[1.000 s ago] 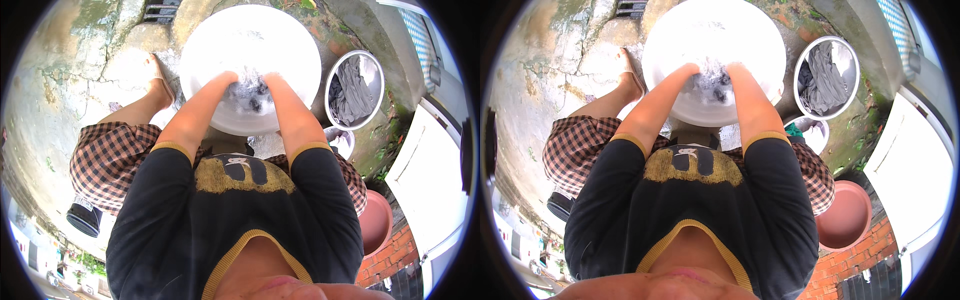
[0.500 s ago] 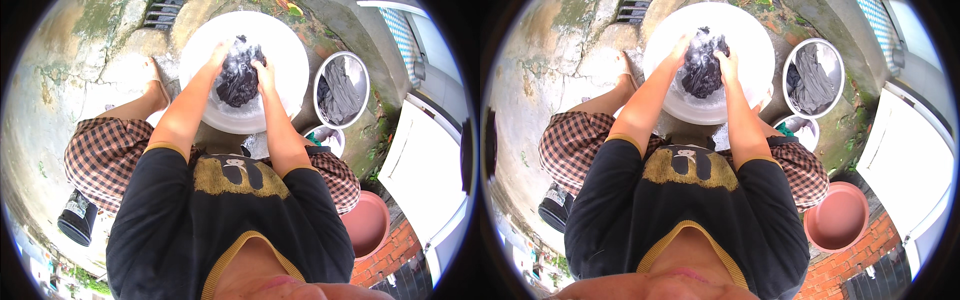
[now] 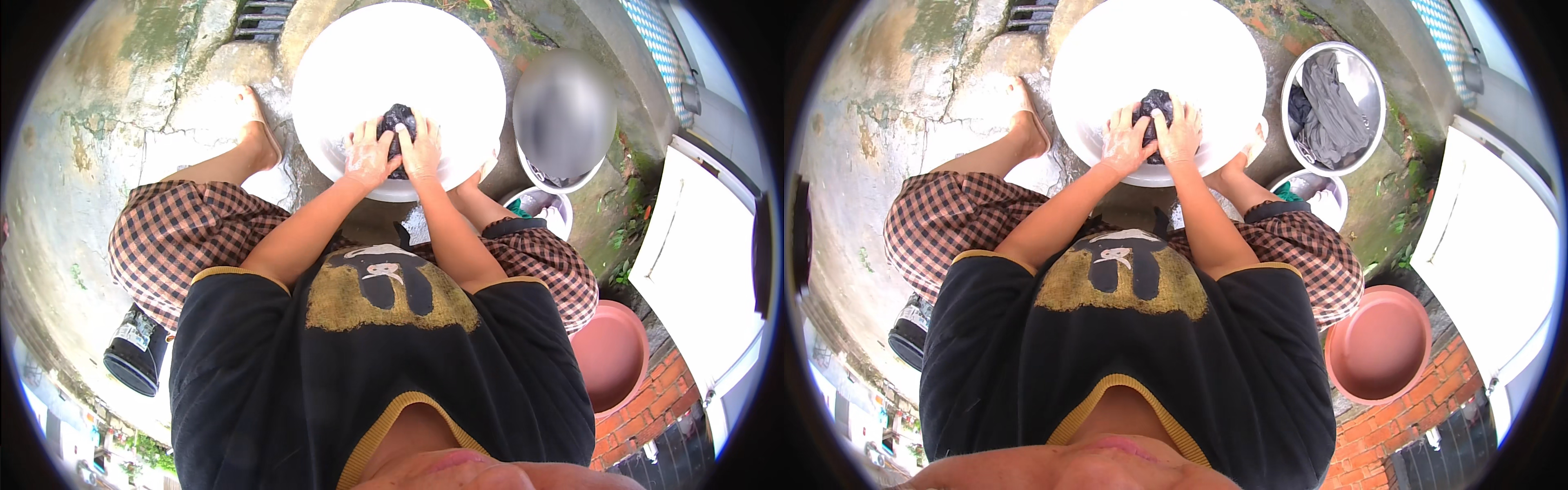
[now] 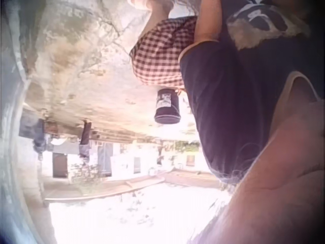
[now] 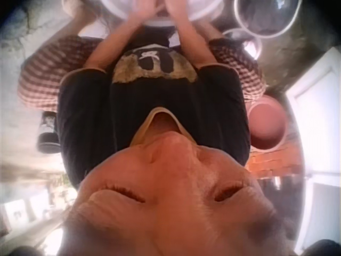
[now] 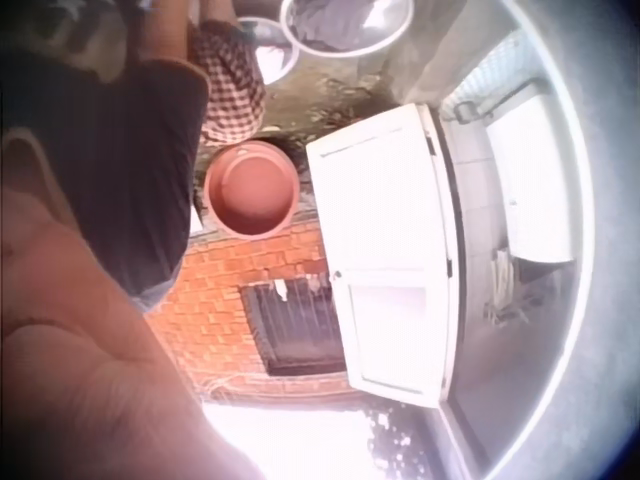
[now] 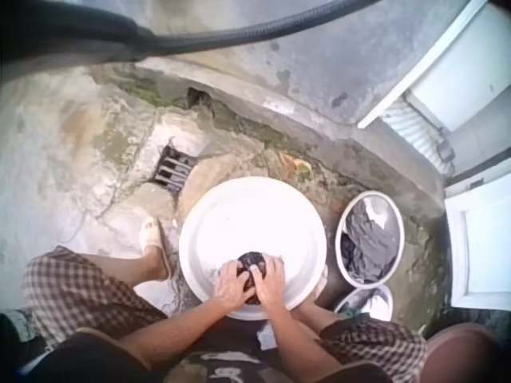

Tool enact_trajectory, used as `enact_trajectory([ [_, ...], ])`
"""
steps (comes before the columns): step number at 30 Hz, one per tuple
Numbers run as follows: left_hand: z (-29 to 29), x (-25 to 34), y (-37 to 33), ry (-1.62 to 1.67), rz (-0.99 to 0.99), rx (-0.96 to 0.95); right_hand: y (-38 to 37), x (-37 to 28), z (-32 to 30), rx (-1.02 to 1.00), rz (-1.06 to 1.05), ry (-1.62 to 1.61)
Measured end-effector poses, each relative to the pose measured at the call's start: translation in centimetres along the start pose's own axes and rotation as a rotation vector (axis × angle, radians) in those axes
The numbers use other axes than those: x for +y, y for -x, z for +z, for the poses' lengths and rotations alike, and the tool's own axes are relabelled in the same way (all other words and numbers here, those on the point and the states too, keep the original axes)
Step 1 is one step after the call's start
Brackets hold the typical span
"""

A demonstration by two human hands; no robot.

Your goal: The person washes clothes in a bucket of soapy water by hand, scrubbing and wringing out a striped shirt, a grey shirt, a black garment, and two cloths. They then use a brush to scrub a yellow cloth over the bucket.

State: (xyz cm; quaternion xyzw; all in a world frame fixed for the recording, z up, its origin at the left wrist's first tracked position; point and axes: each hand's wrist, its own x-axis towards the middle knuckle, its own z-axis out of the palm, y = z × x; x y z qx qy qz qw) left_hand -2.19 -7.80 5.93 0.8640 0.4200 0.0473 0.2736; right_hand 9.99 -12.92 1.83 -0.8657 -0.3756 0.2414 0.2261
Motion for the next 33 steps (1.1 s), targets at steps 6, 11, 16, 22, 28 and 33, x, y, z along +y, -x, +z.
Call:
enact_trajectory([
  [6, 1.7, -1.9, -2.9, 0.183, -0.469, -0.723, -0.9, -1.7, 2.4, -0.192, 0.095, 0.163],
  [11, 8.1, -6.6, -3.3, 0.268, -0.305, -0.426, -4.8, 0.4, 5.9, -0.462, 0.165, -0.007],
  [16, 8.3, -9.4, -6.8, 0.018, -0.034, -0.785, -8.3, 4.4, 7.9, -0.764, 0.122, 0.363],
  [22, 6.4, -9.1, -11.1, -0.118, -0.038, -0.891, -11.4, 4.7, 5.1, -0.847, -0.064, 0.538],
  [28, 0.7, -5.1, -5.5, 0.156, -0.021, -0.152, -8.4, 2.1, 2.2, -0.197, -0.074, -0.105],
  [33, -2.2, -1.2, -4.1, 0.258, 0.166, -0.39, -7.5, 8.2, -0.5, -0.242, 0.017, -0.315],
])
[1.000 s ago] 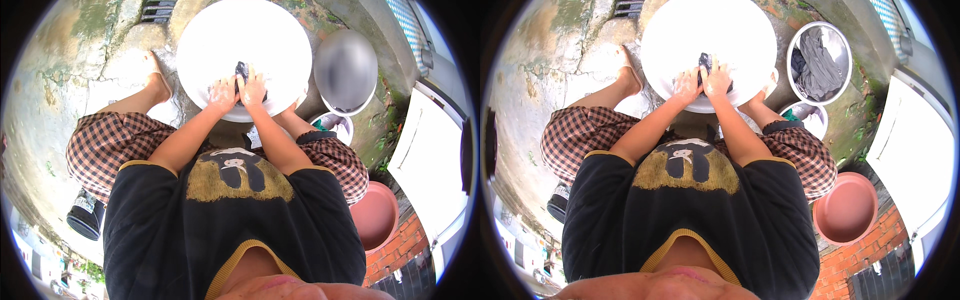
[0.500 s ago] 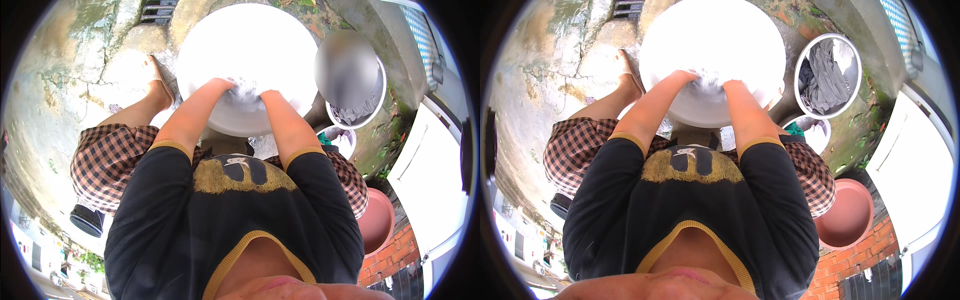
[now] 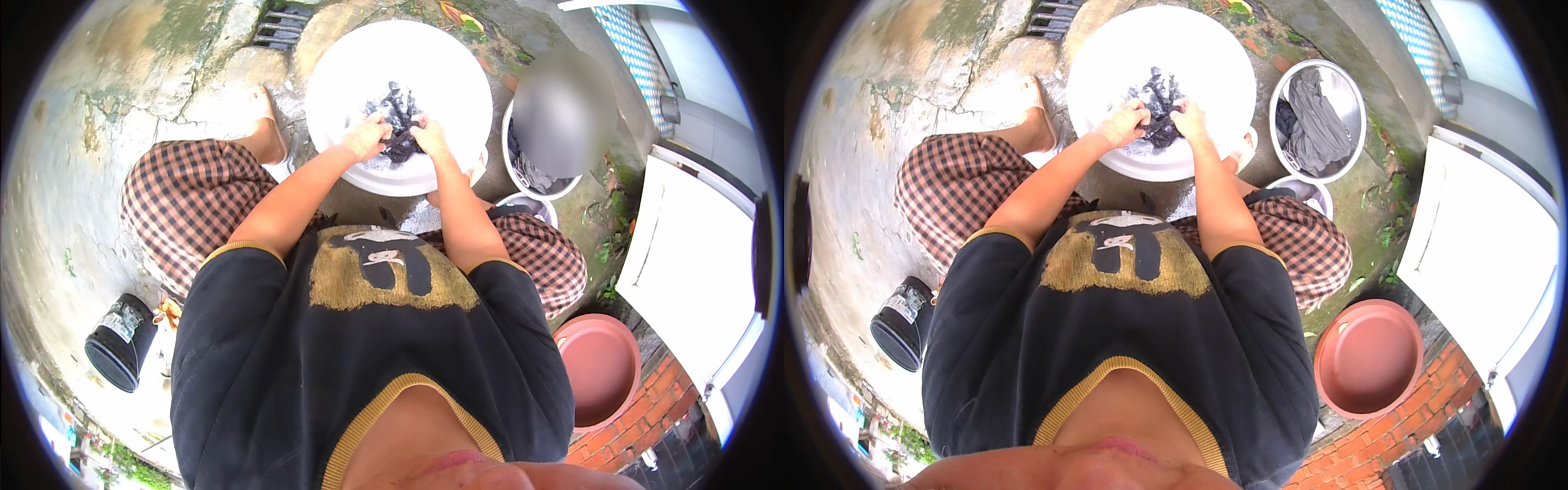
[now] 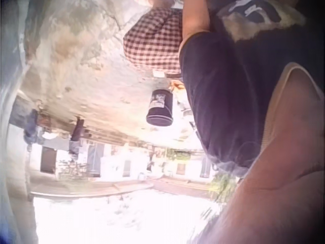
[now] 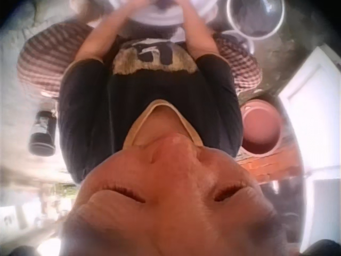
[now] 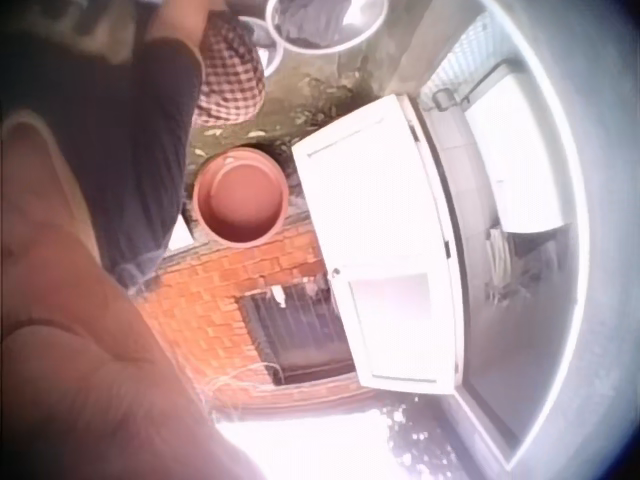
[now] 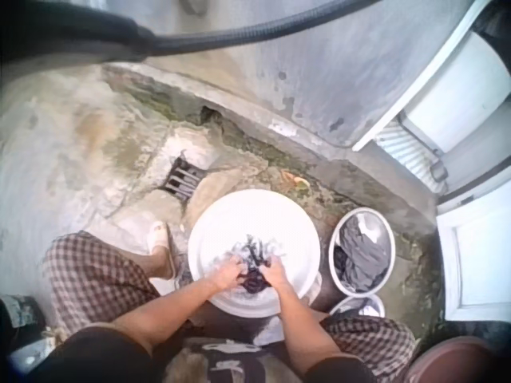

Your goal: The person washes clothes in a bucket of soapy water by hand, scrubbing and wringing out a striped shirt, a grey shirt, a black garment, and two cloths. They then use a brush to scrub a yellow cloth over the bucket.

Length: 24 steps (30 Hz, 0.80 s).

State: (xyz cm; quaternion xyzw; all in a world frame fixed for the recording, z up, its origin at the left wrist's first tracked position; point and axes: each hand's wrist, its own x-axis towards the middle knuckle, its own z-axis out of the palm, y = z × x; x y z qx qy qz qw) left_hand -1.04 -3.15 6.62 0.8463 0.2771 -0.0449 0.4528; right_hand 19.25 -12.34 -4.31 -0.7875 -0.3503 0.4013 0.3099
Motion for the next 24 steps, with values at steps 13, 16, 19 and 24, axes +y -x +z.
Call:
enact_trajectory([
  [13, 1.0, -3.4, 3.5, 0.862, -0.627, 0.054, 7.4, -15.6, -5.7, 0.189, -0.04, -1.412],
  [16, 0.5, -0.7, 3.9, 0.935, -0.655, 0.186, 10.5, -20.0, -7.5, 0.069, -0.146, -1.372],
  [19, -2.6, 1.6, 4.1, 1.195, -0.599, 0.175, 15.1, -25.5, -9.9, -0.132, -0.218, -1.381],
  [24, -6.8, 5.2, 4.4, 1.217, -0.113, 0.331, 15.3, -26.8, -13.3, -0.059, -0.459, -1.222],
])
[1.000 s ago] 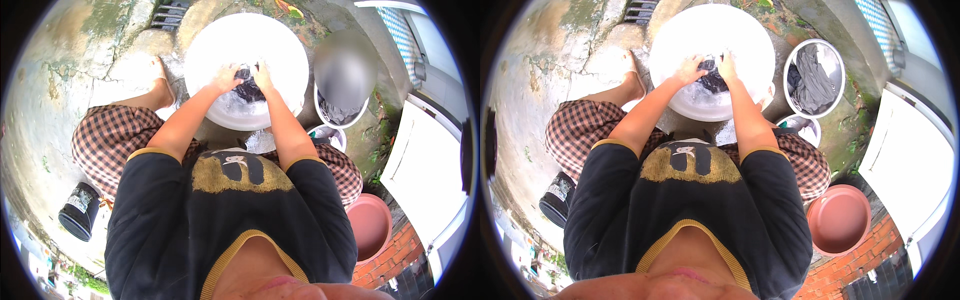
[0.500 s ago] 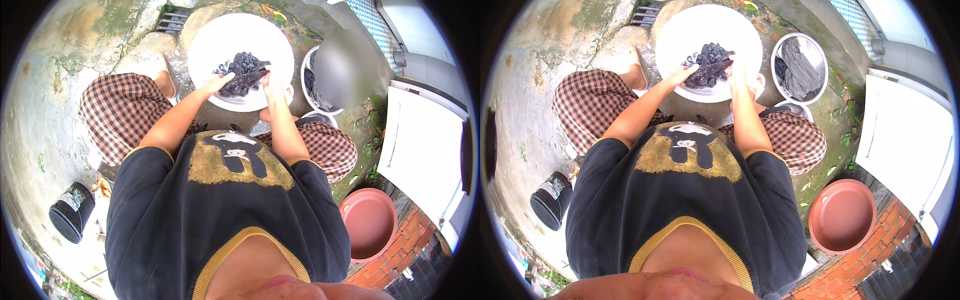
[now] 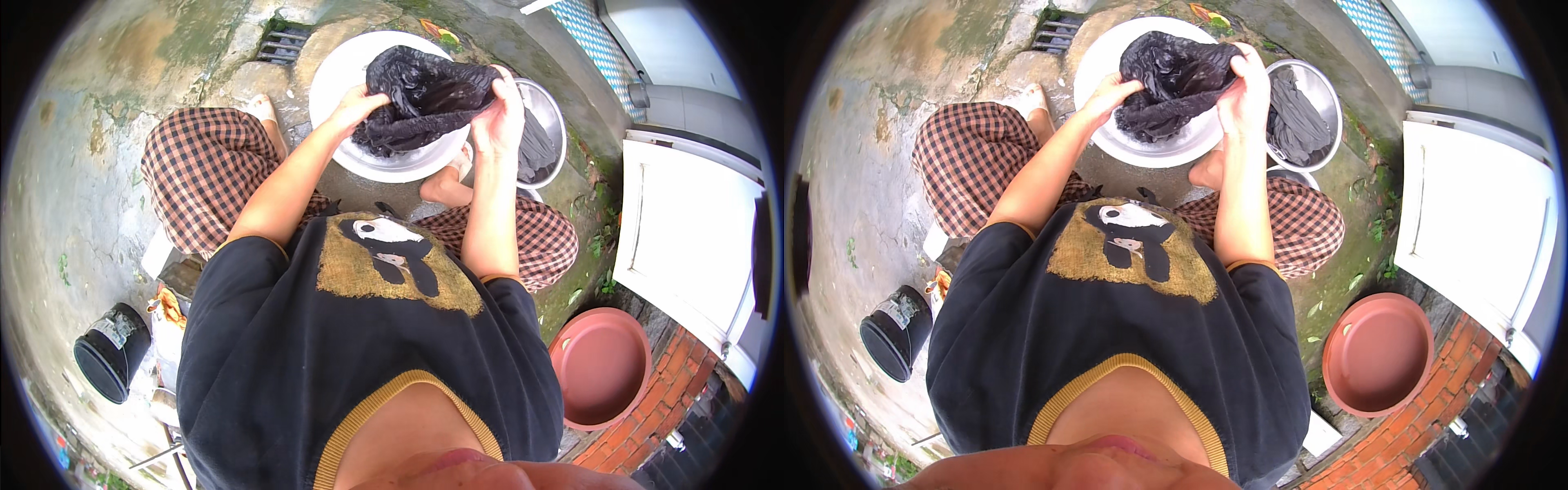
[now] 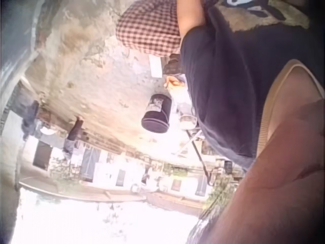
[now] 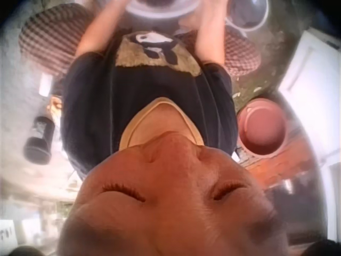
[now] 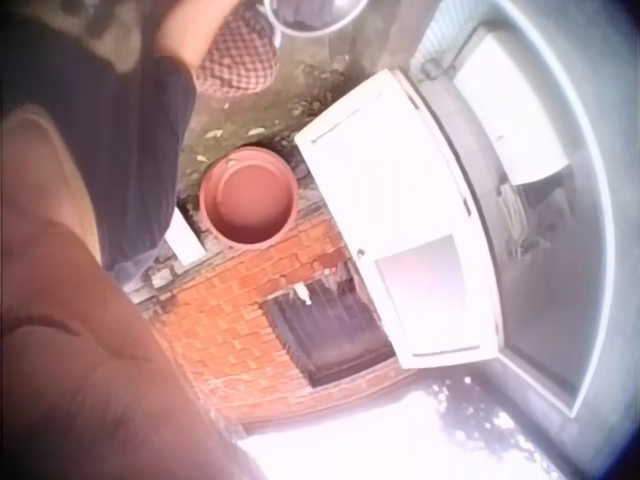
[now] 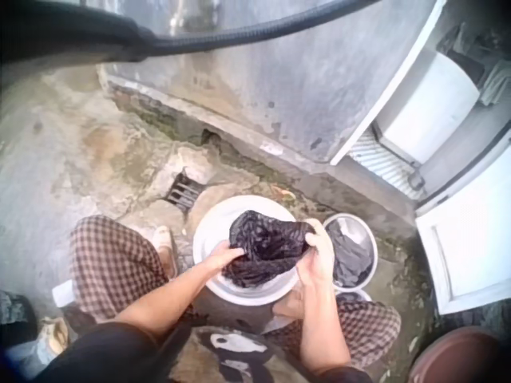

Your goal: The person washes clothes in a bucket of soapy water by hand, scrubbing and wringing out a striped shirt, a grey shirt, a black garment, and two cloths. They then use a brush to scrub a yellow cloth over the bucket.

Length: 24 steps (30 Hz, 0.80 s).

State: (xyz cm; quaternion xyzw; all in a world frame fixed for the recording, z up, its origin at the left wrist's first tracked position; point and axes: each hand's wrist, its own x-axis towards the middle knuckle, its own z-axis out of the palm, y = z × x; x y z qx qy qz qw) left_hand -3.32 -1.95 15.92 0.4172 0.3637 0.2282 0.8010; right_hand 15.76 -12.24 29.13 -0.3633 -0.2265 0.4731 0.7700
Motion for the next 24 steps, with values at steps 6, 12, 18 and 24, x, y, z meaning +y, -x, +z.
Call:
enact_trajectory([
  [6, -4.7, 2.9, -1.8, -0.291, 0.182, 0.354, -1.7, 3.2, -7.6, 0.291, -0.163, 0.536],
  [12, -2.9, -3.2, -2.7, -1.414, 0.124, 0.368, -1.3, 14.1, -15.7, 0.359, -0.015, 1.019],
  [18, -1.0, -9.0, -2.3, -1.647, 0.068, 0.084, -0.3, 20.2, -15.0, 0.067, -0.101, 1.633],
  [24, -2.2, -11.9, -4.1, -1.758, -0.18, -0.134, 1.1, 24.5, -14.0, -0.154, 0.227, 1.82],
])
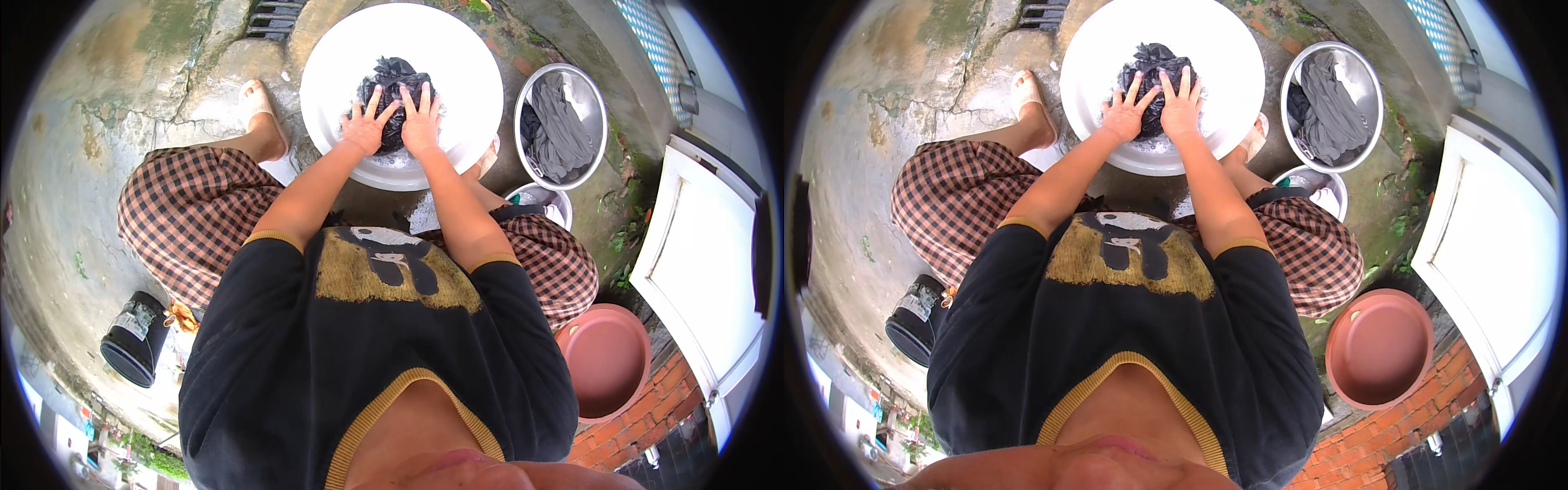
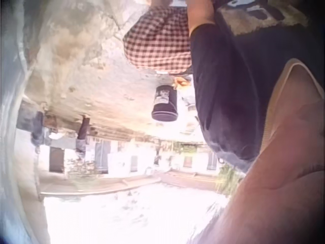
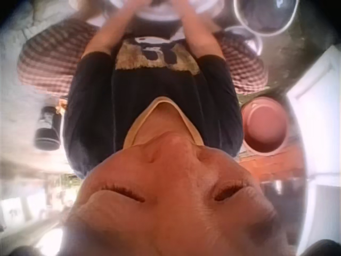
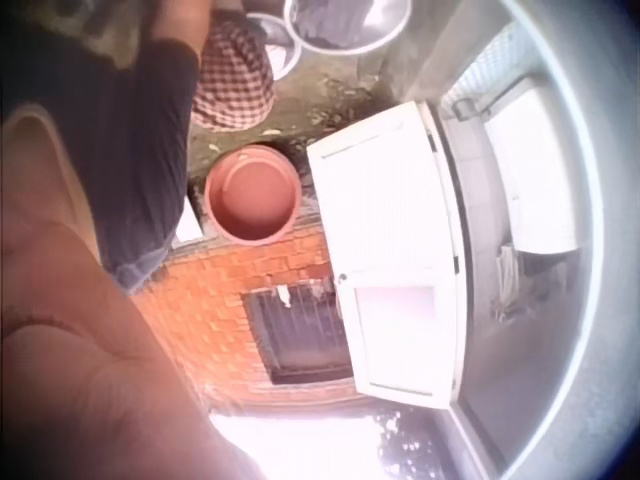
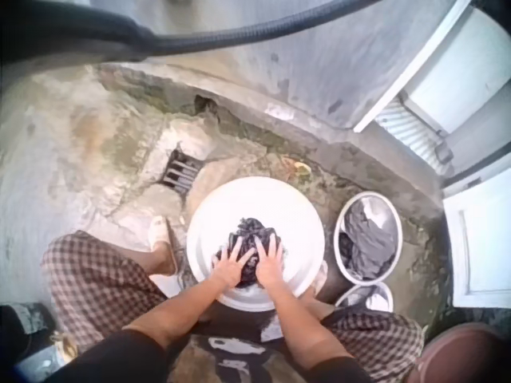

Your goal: The person washes clothes in a bucket of soapy water by hand, scrubbing and wringing out a striped shirt, a grey shirt, a black garment, and two cloths. They then use a brush to scrub a yellow cloth over the bucket.

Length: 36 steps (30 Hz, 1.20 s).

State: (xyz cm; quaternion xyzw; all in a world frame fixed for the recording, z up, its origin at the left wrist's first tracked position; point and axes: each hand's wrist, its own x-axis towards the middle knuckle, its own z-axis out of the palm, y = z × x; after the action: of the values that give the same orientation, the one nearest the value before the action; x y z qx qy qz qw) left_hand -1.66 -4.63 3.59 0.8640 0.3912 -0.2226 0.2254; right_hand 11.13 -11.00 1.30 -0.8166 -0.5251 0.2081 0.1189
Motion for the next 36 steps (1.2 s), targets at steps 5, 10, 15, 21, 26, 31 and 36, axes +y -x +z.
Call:
enact_trajectory([
  [5, 1.6, -1.2, -3.5, 0.249, -0.052, -0.372, -1.3, 0.4, 1.7, -0.322, 0.23, -0.067],
  [10, 7.3, -4.5, -5.4, 0.174, -0.1, -0.469, -3.0, -0.5, 2.5, -0.796, 0.275, 0.105],
  [15, 2.8, -3.0, -9.5, 0.069, 0.091, -0.427, -7.3, 7.3, 5.7, -0.696, 0.229, 0.195],
  [21, -2.4, -2.6, -5.9, 0.178, 0.173, -0.095, -7.4, 7.5, 0.3, -0.221, 0.173, 0.086],
  [26, -8.0, -2.7, -2.3, 1.12, -0.139, -0.06, -5.1, 6.3, -7.3, -0.036, 0.23, -0.766],
  [31, -12.7, 0.0, 1.5, 1.5, 0.33, -0.172, -4.1, -2.7, -16.6, -0.048, 0.102, -1.217],
  [36, -15.7, 2.3, 2.0, 1.355, 0.523, 0.359, -1.5, -7.7, -22.2, 0.023, -0.276, -1.431],
])
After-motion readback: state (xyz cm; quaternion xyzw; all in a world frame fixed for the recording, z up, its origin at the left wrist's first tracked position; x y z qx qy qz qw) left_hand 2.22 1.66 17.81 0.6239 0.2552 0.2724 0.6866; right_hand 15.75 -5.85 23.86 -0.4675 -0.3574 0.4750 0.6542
